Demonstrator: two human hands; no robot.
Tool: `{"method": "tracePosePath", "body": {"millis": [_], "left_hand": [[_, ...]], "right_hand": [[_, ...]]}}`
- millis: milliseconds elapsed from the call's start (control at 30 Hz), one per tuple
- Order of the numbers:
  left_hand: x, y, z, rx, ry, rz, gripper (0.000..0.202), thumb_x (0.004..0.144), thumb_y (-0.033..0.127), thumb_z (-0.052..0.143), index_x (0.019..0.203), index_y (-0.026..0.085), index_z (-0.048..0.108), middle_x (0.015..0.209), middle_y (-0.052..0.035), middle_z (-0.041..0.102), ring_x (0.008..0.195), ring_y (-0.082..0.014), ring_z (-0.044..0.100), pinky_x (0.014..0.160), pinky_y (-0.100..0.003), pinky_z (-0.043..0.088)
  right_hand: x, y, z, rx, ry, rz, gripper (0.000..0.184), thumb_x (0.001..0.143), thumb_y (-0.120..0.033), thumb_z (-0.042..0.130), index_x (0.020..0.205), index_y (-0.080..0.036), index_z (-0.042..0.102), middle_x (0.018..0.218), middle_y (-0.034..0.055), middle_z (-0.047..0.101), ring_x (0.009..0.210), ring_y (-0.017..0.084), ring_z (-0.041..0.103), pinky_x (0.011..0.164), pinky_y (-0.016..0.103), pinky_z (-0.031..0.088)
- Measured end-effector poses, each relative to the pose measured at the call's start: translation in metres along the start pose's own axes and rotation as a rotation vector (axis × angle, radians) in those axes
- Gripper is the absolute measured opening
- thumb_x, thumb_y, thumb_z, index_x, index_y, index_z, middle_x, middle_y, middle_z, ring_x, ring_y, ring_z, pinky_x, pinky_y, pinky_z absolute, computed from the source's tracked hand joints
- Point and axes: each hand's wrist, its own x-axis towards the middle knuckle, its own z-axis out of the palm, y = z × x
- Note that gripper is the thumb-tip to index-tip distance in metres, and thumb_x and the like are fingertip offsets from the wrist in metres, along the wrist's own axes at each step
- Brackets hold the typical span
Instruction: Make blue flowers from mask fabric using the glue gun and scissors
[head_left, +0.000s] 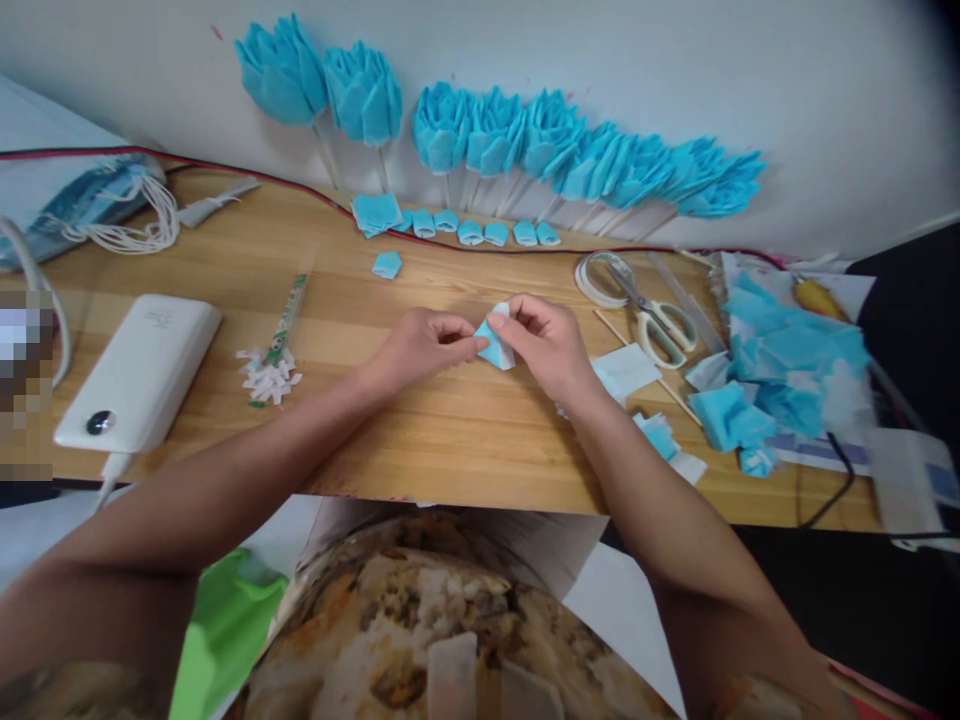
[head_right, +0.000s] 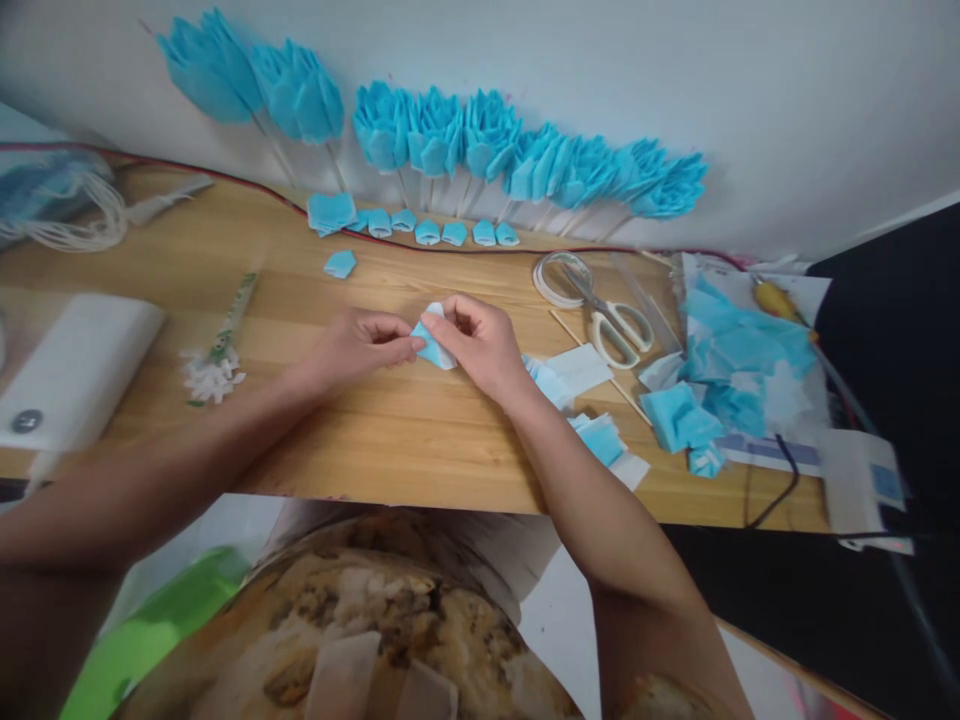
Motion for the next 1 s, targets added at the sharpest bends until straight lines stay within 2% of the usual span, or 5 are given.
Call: {"method": "tracePosePath", "body": {"millis": [100,300,467,733,1000], "left_hand": [[0.0004,0.0007,-0.0001,-0.028,0.003,-0.017,0.027,0.082,0.035,0.07,0.063,0.016,0.063,0.056,0.0043,0.051,0.052,-0.0068,0.041,0.051,-0.022,0.028],[0.0049,-0.0021,-0.0021,-0.113,0.096,-0.07,0.026,0.082,0.036,0.071,0.066,0.016,0.065,0.059,0.0014,0.06,0.054,-0.0076,0.051,0.053,-0.019,0.041],[0.0052,-0.002,-0.0027,-0.138,0.103,-0.063,0.026,0.082,0.035,0.072,0.067,0.016,0.065,0.059,0.0014,0.059,0.053,-0.0071,0.05,0.051,-0.019,0.04],[0.0068,-0.0048,-0.0037,-0.174,0.061,-0.021,0.028,0.08,0.04,0.074,0.071,0.015,0.066,0.06,0.0018,0.059,0.055,-0.0072,0.051,0.053,-0.019,0.042],[0.0082,-0.0066,-0.0046,-0.144,0.045,-0.035,0.025,0.08,0.034,0.072,0.066,0.015,0.062,0.059,0.0022,0.058,0.055,-0.0067,0.05,0.052,-0.018,0.039]], "right_hand": [[0.0005,0.0016,-0.0011,0.047,0.042,0.009,0.047,0.084,-0.066,0.07,0.07,-0.023,0.058,0.066,-0.0025,0.052,0.061,0.012,0.047,0.057,0.027,0.041],[0.0006,0.0004,-0.0043,0.048,-0.044,-0.018,0.051,0.088,-0.068,0.065,0.067,-0.022,0.055,0.067,-0.0021,0.051,0.063,0.012,0.046,0.06,0.028,0.04],[0.0024,0.0016,-0.0042,-0.013,-0.095,-0.007,0.041,0.08,-0.06,0.078,0.076,-0.022,0.061,0.065,-0.0036,0.052,0.062,0.012,0.045,0.059,0.028,0.037],[0.0018,0.0015,-0.0036,-0.023,-0.081,0.0,0.037,0.082,-0.05,0.074,0.071,-0.021,0.056,0.064,-0.004,0.049,0.062,0.011,0.041,0.058,0.027,0.031],[0.0002,0.0007,-0.0037,-0.026,-0.074,-0.009,0.04,0.085,-0.056,0.071,0.071,-0.021,0.059,0.064,-0.0036,0.048,0.062,0.011,0.039,0.058,0.028,0.031]]}}
